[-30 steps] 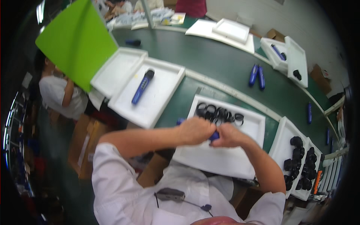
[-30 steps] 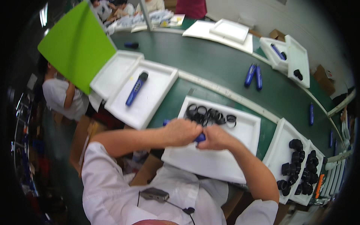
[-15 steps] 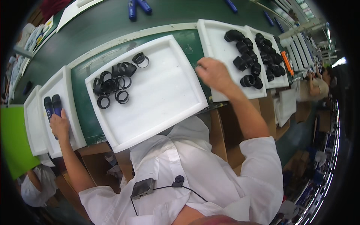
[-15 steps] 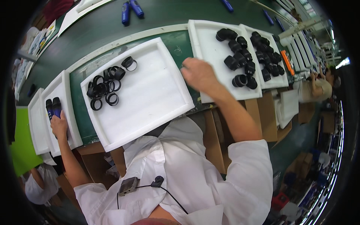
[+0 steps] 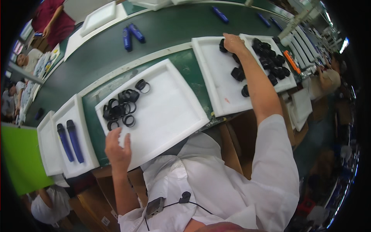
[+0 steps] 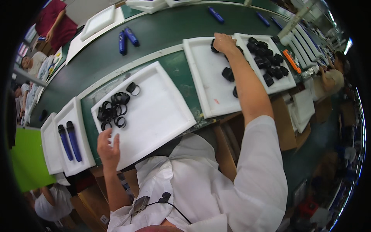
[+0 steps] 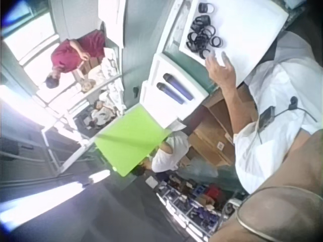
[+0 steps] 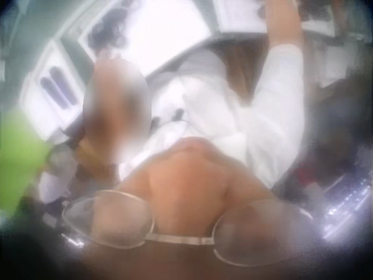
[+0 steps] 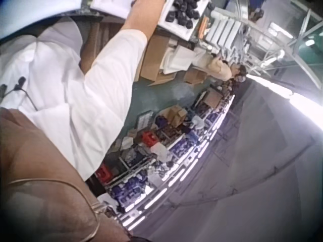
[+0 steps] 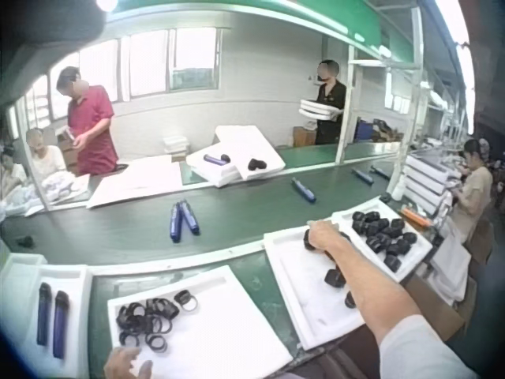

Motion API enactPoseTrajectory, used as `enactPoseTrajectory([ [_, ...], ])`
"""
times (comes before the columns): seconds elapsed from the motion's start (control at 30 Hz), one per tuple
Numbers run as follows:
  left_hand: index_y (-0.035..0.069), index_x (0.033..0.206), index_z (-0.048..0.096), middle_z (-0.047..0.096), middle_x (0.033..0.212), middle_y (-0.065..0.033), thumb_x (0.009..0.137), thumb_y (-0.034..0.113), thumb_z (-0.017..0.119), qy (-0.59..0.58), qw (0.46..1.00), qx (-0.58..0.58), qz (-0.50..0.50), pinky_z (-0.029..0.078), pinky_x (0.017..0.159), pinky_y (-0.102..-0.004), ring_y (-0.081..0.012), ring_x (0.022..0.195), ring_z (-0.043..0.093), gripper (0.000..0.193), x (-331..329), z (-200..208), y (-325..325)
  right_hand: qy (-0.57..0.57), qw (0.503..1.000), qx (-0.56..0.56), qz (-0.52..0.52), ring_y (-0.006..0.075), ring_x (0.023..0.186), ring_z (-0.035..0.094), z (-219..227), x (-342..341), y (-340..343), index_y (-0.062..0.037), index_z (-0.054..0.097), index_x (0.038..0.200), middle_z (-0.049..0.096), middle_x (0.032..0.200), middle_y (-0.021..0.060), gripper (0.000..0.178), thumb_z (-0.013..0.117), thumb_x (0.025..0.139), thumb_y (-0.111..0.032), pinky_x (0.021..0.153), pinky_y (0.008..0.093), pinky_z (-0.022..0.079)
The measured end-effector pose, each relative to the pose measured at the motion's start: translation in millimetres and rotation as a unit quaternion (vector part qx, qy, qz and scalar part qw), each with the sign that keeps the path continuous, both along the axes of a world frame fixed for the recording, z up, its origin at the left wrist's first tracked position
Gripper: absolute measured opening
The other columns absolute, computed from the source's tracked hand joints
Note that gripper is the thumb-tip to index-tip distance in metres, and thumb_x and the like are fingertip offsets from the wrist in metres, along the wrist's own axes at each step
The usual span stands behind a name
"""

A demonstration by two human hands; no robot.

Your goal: The person assembles electronic components by hand, fitting black ring components and black cap components onto blue cylindrical devices.

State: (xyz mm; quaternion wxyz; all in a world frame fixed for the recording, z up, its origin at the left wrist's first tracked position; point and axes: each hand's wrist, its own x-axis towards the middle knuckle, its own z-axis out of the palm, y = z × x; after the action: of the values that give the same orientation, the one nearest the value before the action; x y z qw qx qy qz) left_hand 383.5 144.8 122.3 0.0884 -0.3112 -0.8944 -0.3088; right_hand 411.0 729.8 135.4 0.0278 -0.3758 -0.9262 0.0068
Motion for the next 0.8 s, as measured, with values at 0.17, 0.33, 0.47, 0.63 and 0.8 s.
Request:
enactPoseTrajectory([
  [0.17, 0.000, 0.108, 0.065, 0.066, 0.101, -0.0173, 0.084, 0.006, 0.075, -0.036, 0.997, 0.064, 0.001, 0.053, 0.078, -0.0399, -0.0336, 0.087, 0.064, 0.027, 12.3, -12.5, 16.0, -0.064, 0.995, -0.013, 0.081, 0.0406, 0.115, 0.065, -13.0, -4.4, -11.7, -0.0045, 0.062, 0.121, 0.069, 0.122, 0.0191, 0.035, 0.059, 0.094, -0.027, 0.097, 0.0540, 0.051],
  [0.33, 0.002, 0.110, 0.066, 0.067, 0.097, -0.0119, 0.088, 0.013, 0.075, 0.022, 0.998, 0.061, -0.012, 0.051, 0.068, -0.0341, -0.0261, 0.083, 0.064, 0.026, -17.2, 18.1, 36.0, 0.036, 0.992, 0.079, 0.097, 0.0419, 0.105, 0.068, -10.1, 8.2, 16.4, -0.0037, 0.054, 0.120, 0.070, 0.109, 0.0246, 0.038, 0.067, 0.090, -0.023, 0.088, 0.0537, 0.054],
  [0.47, 0.002, 0.111, 0.067, 0.068, 0.097, -0.0127, 0.088, 0.015, 0.076, 0.041, 0.998, 0.040, 0.011, 0.052, 0.071, -0.0344, -0.0263, 0.084, 0.065, 0.028, -54.2, 17.7, 28.0, -0.017, 0.995, 0.089, 0.051, 0.0413, 0.108, 0.067, -11.8, -15.6, -27.7, -0.0037, 0.059, 0.121, 0.069, 0.110, 0.0234, 0.044, 0.071, 0.087, -0.029, 0.094, 0.0543, 0.052],
  [0.63, 0.002, 0.110, 0.067, 0.068, 0.096, -0.0128, 0.087, 0.014, 0.076, -0.010, 0.997, 0.071, -0.020, 0.052, 0.069, -0.0337, -0.0268, 0.082, 0.065, 0.027, -61.8, 21.8, 39.2, 0.172, 0.957, -0.001, 0.232, 0.0377, 0.112, 0.066, 3.2, -84.6, -80.2, -0.0035, 0.068, 0.121, 0.070, 0.118, 0.0218, 0.043, 0.071, 0.088, -0.030, 0.097, 0.0462, 0.052],
  [0.8, 0.001, 0.106, 0.065, 0.066, 0.094, -0.0132, 0.085, 0.008, 0.075, -0.042, 0.995, 0.073, -0.054, 0.051, 0.068, -0.0334, -0.0269, 0.081, 0.064, 0.024, -74.6, 22.8, 37.2, 0.131, 0.945, -0.121, 0.274, 0.0373, 0.120, 0.061, -22.5, -249.0, -185.5, -0.0044, 0.064, 0.131, 0.067, 0.122, 0.0231, 0.071, 0.073, 0.084, -0.057, 0.103, 0.0448, 0.049],
])
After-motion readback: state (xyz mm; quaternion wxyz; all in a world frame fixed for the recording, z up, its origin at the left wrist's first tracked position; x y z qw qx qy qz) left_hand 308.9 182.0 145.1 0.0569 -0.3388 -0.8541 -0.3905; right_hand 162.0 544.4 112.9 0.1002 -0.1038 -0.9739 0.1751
